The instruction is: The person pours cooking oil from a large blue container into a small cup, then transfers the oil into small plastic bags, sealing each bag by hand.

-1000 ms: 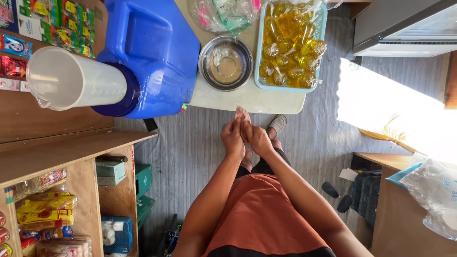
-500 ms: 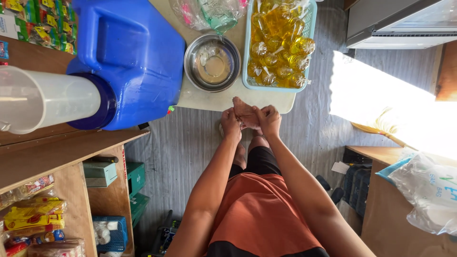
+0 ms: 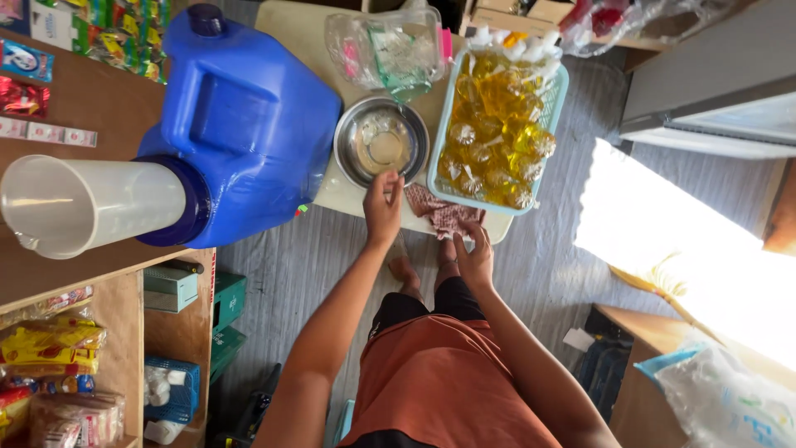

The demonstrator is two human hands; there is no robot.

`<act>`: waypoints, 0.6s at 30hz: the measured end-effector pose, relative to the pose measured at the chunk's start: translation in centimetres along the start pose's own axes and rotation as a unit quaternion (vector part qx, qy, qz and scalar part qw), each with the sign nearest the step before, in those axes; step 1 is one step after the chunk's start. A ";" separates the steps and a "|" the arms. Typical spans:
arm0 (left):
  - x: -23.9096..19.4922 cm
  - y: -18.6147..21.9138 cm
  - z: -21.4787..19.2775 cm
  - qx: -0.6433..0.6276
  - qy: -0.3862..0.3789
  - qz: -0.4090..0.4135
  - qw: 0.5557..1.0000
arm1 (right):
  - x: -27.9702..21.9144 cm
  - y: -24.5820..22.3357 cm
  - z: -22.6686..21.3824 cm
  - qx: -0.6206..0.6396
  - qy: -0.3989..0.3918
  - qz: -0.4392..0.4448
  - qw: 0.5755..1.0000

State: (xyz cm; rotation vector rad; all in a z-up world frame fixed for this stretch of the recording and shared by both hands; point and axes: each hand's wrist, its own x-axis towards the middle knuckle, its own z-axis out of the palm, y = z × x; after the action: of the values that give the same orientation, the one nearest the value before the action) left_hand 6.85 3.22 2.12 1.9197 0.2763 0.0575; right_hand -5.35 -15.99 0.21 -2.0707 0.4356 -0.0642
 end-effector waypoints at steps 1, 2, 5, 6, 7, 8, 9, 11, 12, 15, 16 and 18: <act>2.5 0.8 -0.1 0.000 0.009 0.000 1.000 | 0.5 -1.0 -0.4 0.001 -0.006 -0.006 1.000; 5.0 1.7 -0.1 0.014 0.041 0.071 0.997 | 1.1 -1.9 -0.8 0.028 -0.025 -0.019 0.999; 12.7 4.8 -0.2 0.068 0.113 0.177 0.975 | 3.6 -5.8 -2.5 0.076 -0.077 -0.002 0.994; 15.0 5.8 -0.2 0.107 0.143 0.208 0.961 | 4.2 -7.2 -3.3 0.095 -0.106 0.037 0.989; 17.0 6.3 -0.1 0.107 0.149 0.209 0.961 | 5.0 -8.0 -3.7 0.094 -0.109 0.033 0.989; 19.1 6.8 0.2 0.145 0.167 0.220 0.950 | 5.9 -8.8 -4.2 0.092 -0.123 0.028 0.988; 21.2 7.2 0.4 0.182 0.184 0.231 0.938 | 6.8 -9.5 -4.6 0.090 -0.137 0.023 0.986; 23.3 8.6 0.6 0.238 0.177 0.206 0.932 | 8.0 -9.8 -4.9 0.074 -0.128 -0.041 0.988; 24.5 9.3 0.8 0.293 0.165 0.181 0.924 | 8.8 -10.0 -5.1 0.059 -0.115 -0.101 0.987; 26.6 10.0 1.3 0.365 0.116 0.147 0.912 | 10.0 -11.9 -6.3 0.075 -0.146 -0.054 0.985; 27.1 9.6 1.4 0.363 0.118 0.149 0.912 | 10.2 -11.8 -6.5 0.075 -0.145 -0.057 0.985; 28.4 9.0 1.7 0.393 0.100 0.148 0.902 | 10.6 -11.8 -7.0 0.104 -0.170 -0.067 0.978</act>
State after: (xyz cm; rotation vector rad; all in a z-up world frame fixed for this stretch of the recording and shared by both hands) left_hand 36.15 4.87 7.23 2.7590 0.1455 0.4016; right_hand 6.27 -19.94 12.43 -1.8556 0.0742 0.1566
